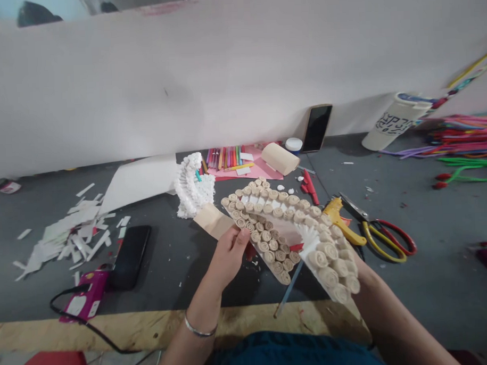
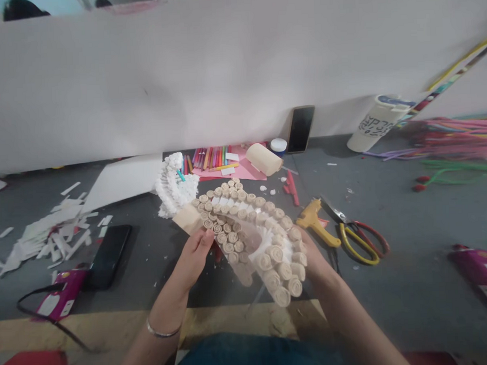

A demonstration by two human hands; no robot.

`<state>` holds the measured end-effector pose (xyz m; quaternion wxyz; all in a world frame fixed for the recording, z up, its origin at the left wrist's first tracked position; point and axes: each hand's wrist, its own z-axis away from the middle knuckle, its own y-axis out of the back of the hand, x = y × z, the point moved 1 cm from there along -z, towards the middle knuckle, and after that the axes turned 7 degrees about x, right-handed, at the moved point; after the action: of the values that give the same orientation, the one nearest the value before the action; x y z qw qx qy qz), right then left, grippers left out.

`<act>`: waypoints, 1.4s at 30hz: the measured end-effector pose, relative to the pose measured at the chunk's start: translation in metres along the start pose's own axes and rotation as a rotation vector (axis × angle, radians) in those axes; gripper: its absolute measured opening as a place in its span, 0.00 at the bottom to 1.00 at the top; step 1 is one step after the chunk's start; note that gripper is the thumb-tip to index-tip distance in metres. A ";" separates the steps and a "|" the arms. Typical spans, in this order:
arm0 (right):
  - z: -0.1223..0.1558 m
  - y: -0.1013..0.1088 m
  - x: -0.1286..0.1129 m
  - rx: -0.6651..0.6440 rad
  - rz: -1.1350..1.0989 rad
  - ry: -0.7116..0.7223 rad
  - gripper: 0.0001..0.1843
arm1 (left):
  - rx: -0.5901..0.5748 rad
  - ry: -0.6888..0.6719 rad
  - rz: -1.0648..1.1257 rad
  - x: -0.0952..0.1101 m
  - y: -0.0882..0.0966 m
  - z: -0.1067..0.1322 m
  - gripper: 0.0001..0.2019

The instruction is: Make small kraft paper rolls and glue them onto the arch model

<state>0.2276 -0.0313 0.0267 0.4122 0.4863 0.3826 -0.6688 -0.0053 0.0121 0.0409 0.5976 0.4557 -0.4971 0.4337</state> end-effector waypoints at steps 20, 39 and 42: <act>0.004 0.000 0.002 -0.058 -0.150 -0.103 0.13 | 0.095 0.236 -0.009 -0.002 -0.008 0.005 0.22; 0.001 0.002 0.008 -0.099 -0.104 -0.083 0.11 | 0.104 0.258 0.027 -0.005 -0.007 0.001 0.21; 0.001 -0.001 0.005 -0.093 -0.107 -0.091 0.11 | 0.100 0.255 0.030 -0.007 -0.007 0.001 0.22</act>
<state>0.2255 -0.0333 0.0221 0.4152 0.4144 0.4195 -0.6928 0.0000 0.0090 0.0339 0.6261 0.4185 -0.4015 0.5212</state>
